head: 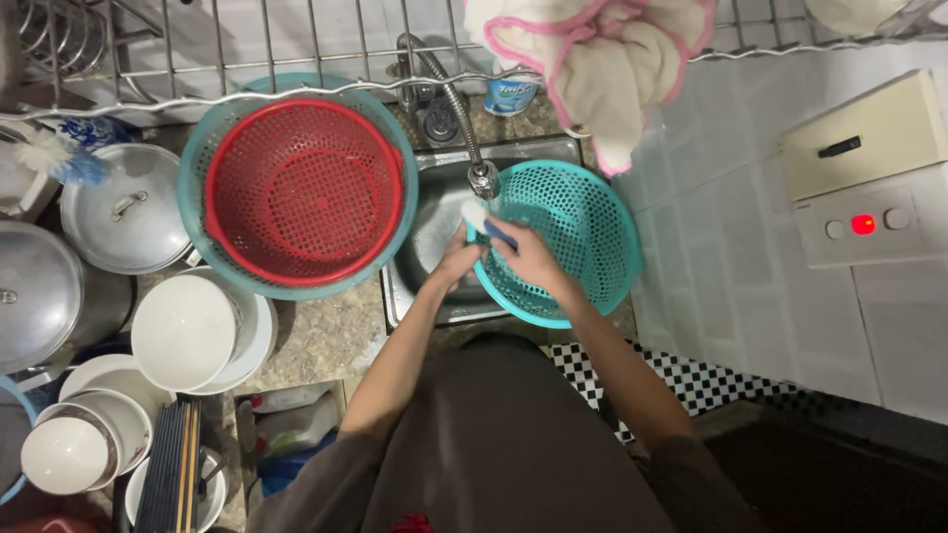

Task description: The person washes a plastic basket or colander with soap and a brush in a kitchen sink.

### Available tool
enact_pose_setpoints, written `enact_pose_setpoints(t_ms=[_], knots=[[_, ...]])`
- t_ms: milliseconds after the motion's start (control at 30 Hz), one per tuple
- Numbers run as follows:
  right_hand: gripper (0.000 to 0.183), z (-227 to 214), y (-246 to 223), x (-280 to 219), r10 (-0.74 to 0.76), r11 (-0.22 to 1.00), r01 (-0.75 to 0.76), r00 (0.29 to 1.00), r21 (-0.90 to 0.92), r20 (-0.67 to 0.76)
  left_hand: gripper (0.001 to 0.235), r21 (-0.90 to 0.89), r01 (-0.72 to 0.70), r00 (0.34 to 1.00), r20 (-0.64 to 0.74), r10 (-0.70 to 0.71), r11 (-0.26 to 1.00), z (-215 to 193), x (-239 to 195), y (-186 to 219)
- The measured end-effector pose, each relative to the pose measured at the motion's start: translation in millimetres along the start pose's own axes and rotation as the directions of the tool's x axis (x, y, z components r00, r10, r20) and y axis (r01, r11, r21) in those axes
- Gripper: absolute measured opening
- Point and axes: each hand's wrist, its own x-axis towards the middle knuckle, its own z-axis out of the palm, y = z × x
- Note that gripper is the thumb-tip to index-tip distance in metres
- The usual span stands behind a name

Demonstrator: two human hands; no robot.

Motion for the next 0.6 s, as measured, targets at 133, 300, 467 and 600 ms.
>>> enact_pose_setpoints(t_ms=[133,300,467,600], knots=[[0.045,-7.1,20.4,6.7,0.021,1.000,-0.023,0.997,0.021,0.073,0.077,0.032,0.050,0.999,0.009,-0.050,0.998,4.7,-5.4,10.7],[0.048,-7.7,-10.5,1.6,0.078,0.996,-0.080,0.995,0.033,0.059,0.069,0.030,0.034,0.999,0.036,-0.035,0.999,1.8,24.3,-32.6],[0.044,-0.2,23.2,12.6,0.010,0.996,-0.017,0.997,0.089,0.072,0.066,0.043,0.005,0.998,0.059,-0.007,0.999,3.9,16.8,-26.8],[0.037,13.8,39.6,10.3,0.100,0.995,-0.096,0.990,0.037,-0.100,0.068,-0.003,-0.025,0.996,0.087,0.025,1.000,7.4,2.3,-16.5]])
